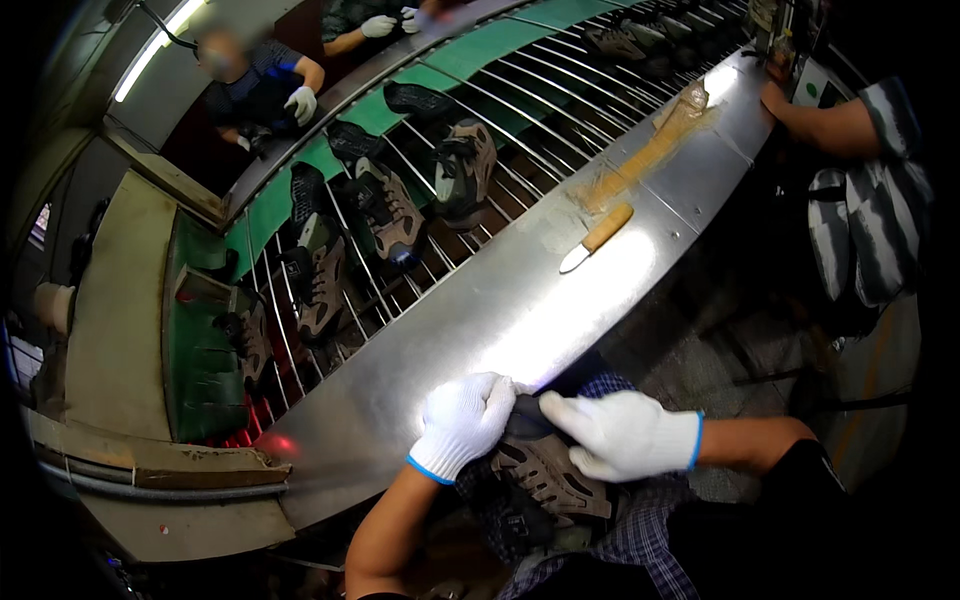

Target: The person picks up shoe uppers and soles from a conveyor belt, fits them together by hand, and places the assembled units back onto the belt.

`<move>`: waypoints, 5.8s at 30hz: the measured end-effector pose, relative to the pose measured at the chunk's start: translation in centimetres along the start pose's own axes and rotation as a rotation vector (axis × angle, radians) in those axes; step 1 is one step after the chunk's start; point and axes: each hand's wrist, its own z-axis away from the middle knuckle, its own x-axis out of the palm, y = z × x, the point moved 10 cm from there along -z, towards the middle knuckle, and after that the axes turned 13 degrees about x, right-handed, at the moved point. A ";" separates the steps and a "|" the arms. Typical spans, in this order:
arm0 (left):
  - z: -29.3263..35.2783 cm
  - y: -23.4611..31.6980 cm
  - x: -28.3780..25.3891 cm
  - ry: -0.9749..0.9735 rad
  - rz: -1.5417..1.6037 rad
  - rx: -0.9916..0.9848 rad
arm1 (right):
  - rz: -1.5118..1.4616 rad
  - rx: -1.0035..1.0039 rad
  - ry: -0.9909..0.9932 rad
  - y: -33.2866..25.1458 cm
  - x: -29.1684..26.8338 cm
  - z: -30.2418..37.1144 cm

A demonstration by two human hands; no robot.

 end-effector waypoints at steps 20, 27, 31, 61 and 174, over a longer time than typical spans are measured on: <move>7.0 0.9 -2.4 0.613 1.344 -0.188 | -0.114 -0.089 -0.118 -7.2 -2.1 -5.4; 14.4 -0.2 0.9 0.269 0.951 -0.215 | -0.280 -0.645 0.391 -17.0 -11.2 4.3; 21.4 -3.2 6.9 0.373 1.651 -0.432 | -0.745 -0.665 -0.108 -9.3 -8.0 2.9; 6.2 -2.7 2.2 0.248 0.698 0.049 | -0.634 -0.352 -0.154 1.8 -0.6 6.9; 7.1 12.6 -8.0 0.576 -0.565 0.510 | -1.101 -0.060 0.424 1.2 -6.4 -6.3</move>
